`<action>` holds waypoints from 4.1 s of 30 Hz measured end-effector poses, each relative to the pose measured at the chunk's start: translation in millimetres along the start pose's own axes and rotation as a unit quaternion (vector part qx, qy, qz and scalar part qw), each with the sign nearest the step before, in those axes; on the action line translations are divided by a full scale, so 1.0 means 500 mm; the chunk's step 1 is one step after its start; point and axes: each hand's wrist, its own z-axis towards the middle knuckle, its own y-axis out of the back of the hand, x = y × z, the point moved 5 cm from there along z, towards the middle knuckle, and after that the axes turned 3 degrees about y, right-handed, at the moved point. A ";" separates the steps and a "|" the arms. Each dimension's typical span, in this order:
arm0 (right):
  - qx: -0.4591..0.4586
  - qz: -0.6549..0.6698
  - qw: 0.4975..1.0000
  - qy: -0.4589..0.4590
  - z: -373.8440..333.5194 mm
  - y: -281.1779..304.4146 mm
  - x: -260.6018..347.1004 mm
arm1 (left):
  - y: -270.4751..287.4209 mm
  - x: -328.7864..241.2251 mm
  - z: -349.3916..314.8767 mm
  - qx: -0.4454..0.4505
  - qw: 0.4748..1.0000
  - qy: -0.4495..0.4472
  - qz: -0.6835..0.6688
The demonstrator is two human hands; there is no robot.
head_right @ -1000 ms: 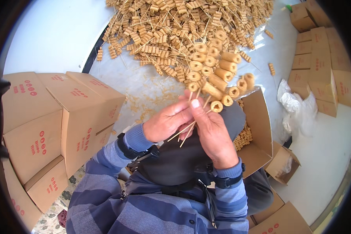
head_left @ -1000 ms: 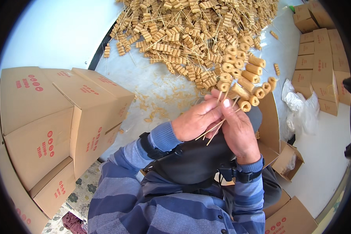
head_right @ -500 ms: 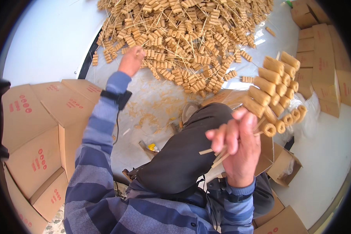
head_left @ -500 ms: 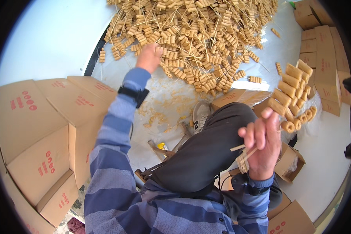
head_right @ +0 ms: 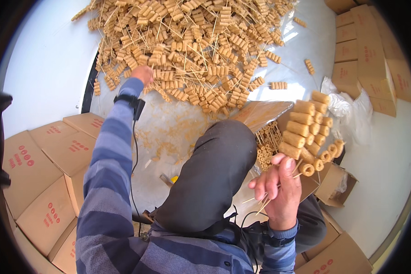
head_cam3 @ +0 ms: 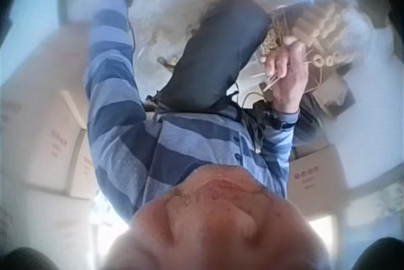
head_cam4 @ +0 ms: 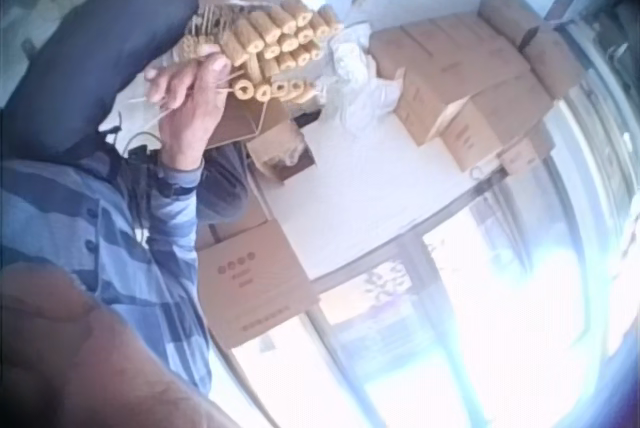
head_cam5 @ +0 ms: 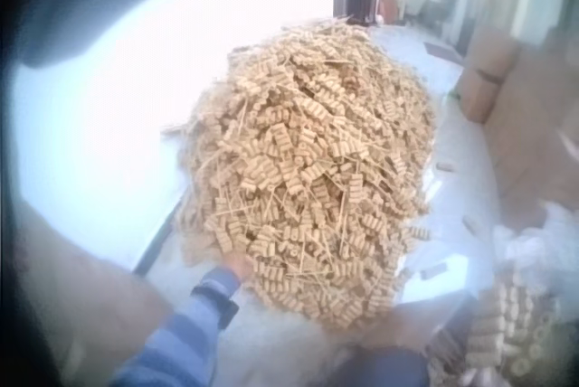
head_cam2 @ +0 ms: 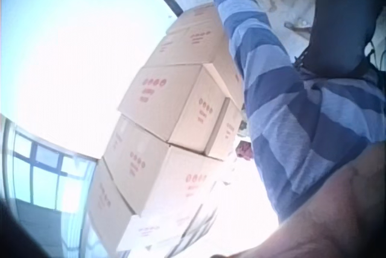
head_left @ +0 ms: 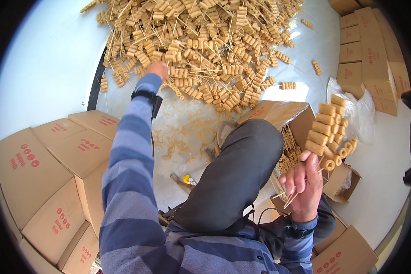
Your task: The person threads small cylindrical snack pieces onto wooden skewers and places the completed skewers into a cardboard box. The person repeatedly picks up skewers and snacks from a pile on the floor, aligns the snacks, and inserts them into the box.
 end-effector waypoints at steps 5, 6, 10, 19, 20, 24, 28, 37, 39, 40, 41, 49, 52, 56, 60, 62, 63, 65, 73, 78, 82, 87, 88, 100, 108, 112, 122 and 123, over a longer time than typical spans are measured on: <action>0.057 0.075 0.995 -0.040 -0.026 -0.042 -0.026 | 0.039 -0.085 -0.307 0.158 0.854 -0.078 -0.490; 0.091 0.109 0.989 -0.041 -0.034 -0.055 -0.031 | 0.049 -0.105 -0.360 0.169 0.848 -0.097 -0.494; 0.149 0.099 0.982 -0.052 -0.072 -0.082 -0.043 | 0.087 -0.200 -0.533 0.187 0.807 -0.187 -0.529; 0.158 0.070 0.984 -0.035 -0.169 -0.087 -0.066 | 0.022 -0.412 -0.857 0.242 0.683 -0.252 -0.642; 0.169 0.061 0.983 -0.045 -0.182 -0.083 -0.067 | 0.002 -0.425 -0.878 0.268 0.679 -0.219 -0.648; 0.159 0.068 0.984 -0.043 -0.229 -0.036 -0.055 | -0.041 -0.460 -0.935 0.274 0.671 -0.247 -0.643; 0.120 0.045 0.992 -0.008 -0.251 -0.001 -0.060 | -0.058 -0.476 -0.958 0.286 0.690 -0.279 -0.603; 0.172 -0.001 0.985 -0.030 -0.316 0.019 -0.058 | 0.034 -0.518 -0.941 0.270 0.540 -0.339 -0.722; 0.168 0.008 0.986 -0.013 -0.326 0.020 -0.053 | 0.021 -0.525 -0.946 0.237 0.547 -0.312 -0.740; 0.173 0.011 0.985 0.006 -0.330 0.020 -0.049 | 0.011 -0.529 -0.949 0.222 0.551 -0.298 -0.747; 0.171 0.008 0.985 -0.009 -0.333 0.023 -0.051 | 0.001 -0.536 -0.955 0.240 0.561 -0.294 -0.736; 0.178 0.033 0.983 -0.035 -0.335 0.032 -0.071 | -0.039 -0.526 -1.010 0.252 0.461 -0.286 -0.802; 0.200 0.046 0.978 -0.032 -0.339 0.028 -0.075 | -0.046 -0.532 -1.019 0.216 0.535 -0.320 -0.752; 0.208 0.027 0.976 -0.055 -0.346 0.035 -0.079 | -0.061 -0.536 -1.021 0.239 0.527 -0.293 -0.761; 0.234 0.015 0.968 -0.085 -0.351 0.041 -0.076 | -0.069 -0.536 -1.022 0.285 0.506 -0.309 -0.753; 0.237 0.014 0.967 -0.095 -0.353 0.047 -0.071 | -0.071 -0.530 -1.014 0.306 0.497 -0.299 -0.755; 0.240 0.015 0.966 -0.096 -0.355 0.049 -0.067 | -0.065 -0.529 -1.007 0.333 0.469 -0.304 -0.760; 0.232 -0.020 0.967 -0.105 -0.356 0.058 -0.064 | -0.057 -0.521 -0.995 0.309 0.446 -0.307 -0.782; 0.290 -0.065 0.940 -0.166 -0.366 0.067 -0.060 | -0.056 -0.518 -0.999 0.325 0.425 -0.285 -0.795; 0.302 -0.114 0.937 -0.134 -0.362 0.067 -0.064 | -0.055 -0.510 -0.994 0.321 0.409 -0.299 -0.800; 0.304 -0.129 0.941 -0.077 -0.361 0.067 -0.049 | -0.069 -0.497 -0.983 0.327 0.428 -0.260 -0.801; 0.317 -0.172 0.925 -0.118 -0.361 0.073 -0.026 | -0.088 -0.510 -0.988 0.363 0.388 -0.229 -0.815; 0.348 -0.168 0.913 -0.128 -0.366 0.070 -0.019 | -0.097 -0.506 -0.993 0.342 0.409 -0.205 -0.821; 0.359 -0.241 0.872 -0.230 -0.365 0.065 -0.066 | -0.119 -0.502 -1.016 0.409 0.369 -0.228 -0.802; 0.212 -0.292 0.929 -0.084 -0.368 0.075 -0.073 | -0.119 -0.486 -1.014 0.358 0.403 -0.217 -0.814; 0.077 -0.545 0.829 0.101 -0.369 0.089 -0.028 | -0.121 -0.487 -1.006 0.329 0.417 -0.217 -0.819; 0.077 -0.490 0.837 0.232 -0.410 0.002 0.071 | -0.101 -0.504 -1.032 0.282 0.479 -0.283 -0.782; 0.082 -0.452 0.855 0.241 -0.387 -0.011 0.069 | -0.103 -0.505 -1.037 0.277 0.517 -0.290 -0.757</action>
